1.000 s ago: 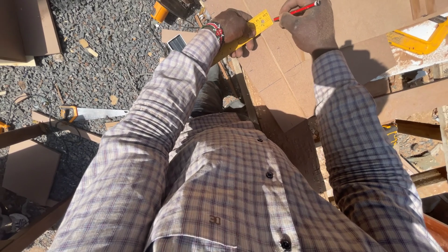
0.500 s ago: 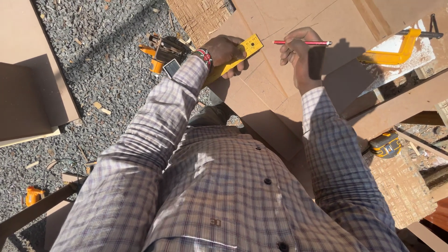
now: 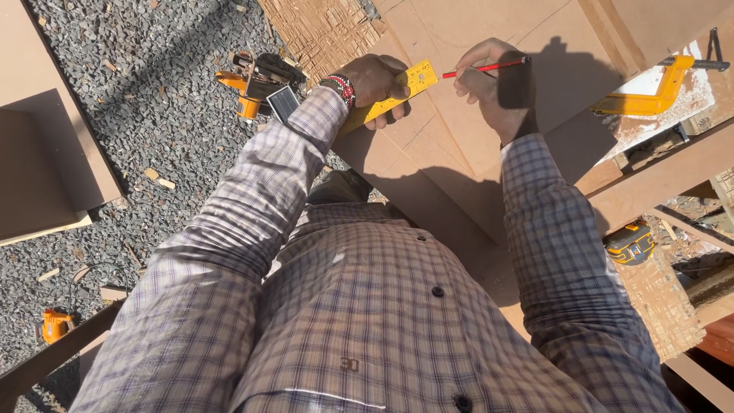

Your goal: The person marks lines on a wood panel using a pencil and a yellow square tool.

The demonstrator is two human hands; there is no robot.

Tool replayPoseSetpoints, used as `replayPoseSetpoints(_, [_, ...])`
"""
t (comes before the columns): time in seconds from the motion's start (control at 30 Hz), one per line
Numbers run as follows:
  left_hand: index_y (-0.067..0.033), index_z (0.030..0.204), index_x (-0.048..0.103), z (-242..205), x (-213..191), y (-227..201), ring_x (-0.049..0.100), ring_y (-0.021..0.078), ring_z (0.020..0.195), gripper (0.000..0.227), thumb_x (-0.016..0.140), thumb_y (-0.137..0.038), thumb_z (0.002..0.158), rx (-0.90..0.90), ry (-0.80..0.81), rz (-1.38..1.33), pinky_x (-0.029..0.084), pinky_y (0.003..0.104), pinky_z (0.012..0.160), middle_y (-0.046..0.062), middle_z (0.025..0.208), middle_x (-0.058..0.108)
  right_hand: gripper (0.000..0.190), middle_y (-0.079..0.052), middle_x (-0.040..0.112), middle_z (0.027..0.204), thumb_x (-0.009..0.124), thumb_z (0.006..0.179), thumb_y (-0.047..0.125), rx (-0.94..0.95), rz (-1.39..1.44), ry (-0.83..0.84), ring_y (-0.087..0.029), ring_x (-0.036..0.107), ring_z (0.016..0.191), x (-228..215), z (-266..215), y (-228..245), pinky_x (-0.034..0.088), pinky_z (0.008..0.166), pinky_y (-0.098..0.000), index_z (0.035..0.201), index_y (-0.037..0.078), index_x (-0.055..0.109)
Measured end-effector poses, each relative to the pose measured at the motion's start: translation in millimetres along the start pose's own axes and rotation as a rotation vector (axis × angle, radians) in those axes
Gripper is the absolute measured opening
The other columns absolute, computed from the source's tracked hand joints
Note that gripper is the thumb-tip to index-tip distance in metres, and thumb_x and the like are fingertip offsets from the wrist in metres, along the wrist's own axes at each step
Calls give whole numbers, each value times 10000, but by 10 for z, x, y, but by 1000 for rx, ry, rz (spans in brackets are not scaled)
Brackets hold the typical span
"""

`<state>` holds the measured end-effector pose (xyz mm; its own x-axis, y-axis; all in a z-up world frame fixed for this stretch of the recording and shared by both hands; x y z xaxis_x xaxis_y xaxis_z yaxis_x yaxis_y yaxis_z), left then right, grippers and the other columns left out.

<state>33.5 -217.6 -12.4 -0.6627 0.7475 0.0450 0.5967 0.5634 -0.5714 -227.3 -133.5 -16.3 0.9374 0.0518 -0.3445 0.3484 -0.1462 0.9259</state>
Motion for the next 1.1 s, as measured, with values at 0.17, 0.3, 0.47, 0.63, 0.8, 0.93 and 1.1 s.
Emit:
replayPoseSetpoints(0.17, [-117, 1705, 629, 64, 15, -2, 742, 260, 615, 558, 715, -152, 1155, -12, -6, 13, 657, 409, 549, 149, 970, 885, 93, -95, 838, 918, 686, 1064, 90, 28, -103, 28, -136, 767, 728, -21, 59, 88, 578, 560, -258, 1066, 77, 778])
replayPoseSetpoints(0.3, [-134, 1652, 667, 105, 35, 27, 780, 220, 582, 539, 756, -210, 1126, 12, -58, 69, 665, 382, 468, 62, 972, 912, 109, -74, 832, 919, 668, 1011, 135, 115, -83, 20, -115, 758, 735, -38, 70, 117, 571, 569, -247, 1054, 98, 760])
replayPoseSetpoints(0.47, [-95, 1638, 658, 100, 63, 22, 783, 236, 625, 502, 724, -196, 1151, 24, -51, 40, 715, 402, 551, 119, 981, 910, 70, -78, 802, 897, 696, 1042, 114, 110, -43, -5, -132, 744, 716, -29, 69, 51, 569, 559, -266, 1078, 94, 752])
replayPoseSetpoints(0.63, [-132, 1613, 672, 130, 65, -46, 760, 244, 597, 481, 757, -188, 1143, -23, -69, 9, 682, 424, 526, 116, 1002, 926, 85, -92, 785, 886, 699, 1046, 61, 100, 28, -24, -149, 721, 694, -38, 77, -35, 577, 564, -281, 1105, 79, 758])
replayPoseSetpoints(0.8, [-135, 1703, 546, 102, 81, -99, 775, 260, 632, 586, 723, -180, 1146, -52, -56, 15, 740, 451, 611, 144, 1035, 920, 89, -102, 789, 896, 699, 1044, 76, 52, 63, -14, -170, 731, 691, -53, 62, 8, 585, 562, -300, 1109, 67, 759])
replayPoseSetpoints(0.93, [-201, 1684, 615, 395, 18, 55, 850, 271, 749, 636, 816, -306, 1090, -45, -127, 123, 767, 439, 581, 34, 1297, 904, 75, -95, 784, 900, 690, 1056, 72, 79, 80, -16, -150, 711, 682, -41, 43, 42, 552, 543, -279, 1088, 91, 755])
replayPoseSetpoints(1.1, [-229, 1624, 720, 358, 25, 22, 866, 243, 866, 560, 805, -336, 1081, -9, -146, 202, 773, 400, 635, -3, 1310, 900, 45, -87, 716, 845, 681, 1106, 43, 53, 11, -33, -137, 639, 661, -41, 23, 90, 484, 519, -283, 1090, 73, 710])
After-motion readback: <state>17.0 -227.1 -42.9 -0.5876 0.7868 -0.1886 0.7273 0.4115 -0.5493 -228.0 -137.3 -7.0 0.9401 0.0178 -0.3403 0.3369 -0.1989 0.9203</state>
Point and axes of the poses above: each hand's wrist, its own z-axis towards the middle knuckle, its own x-axis out of the palm, y = z × x, the point moved 1 cm from there along z, towards the middle knuckle
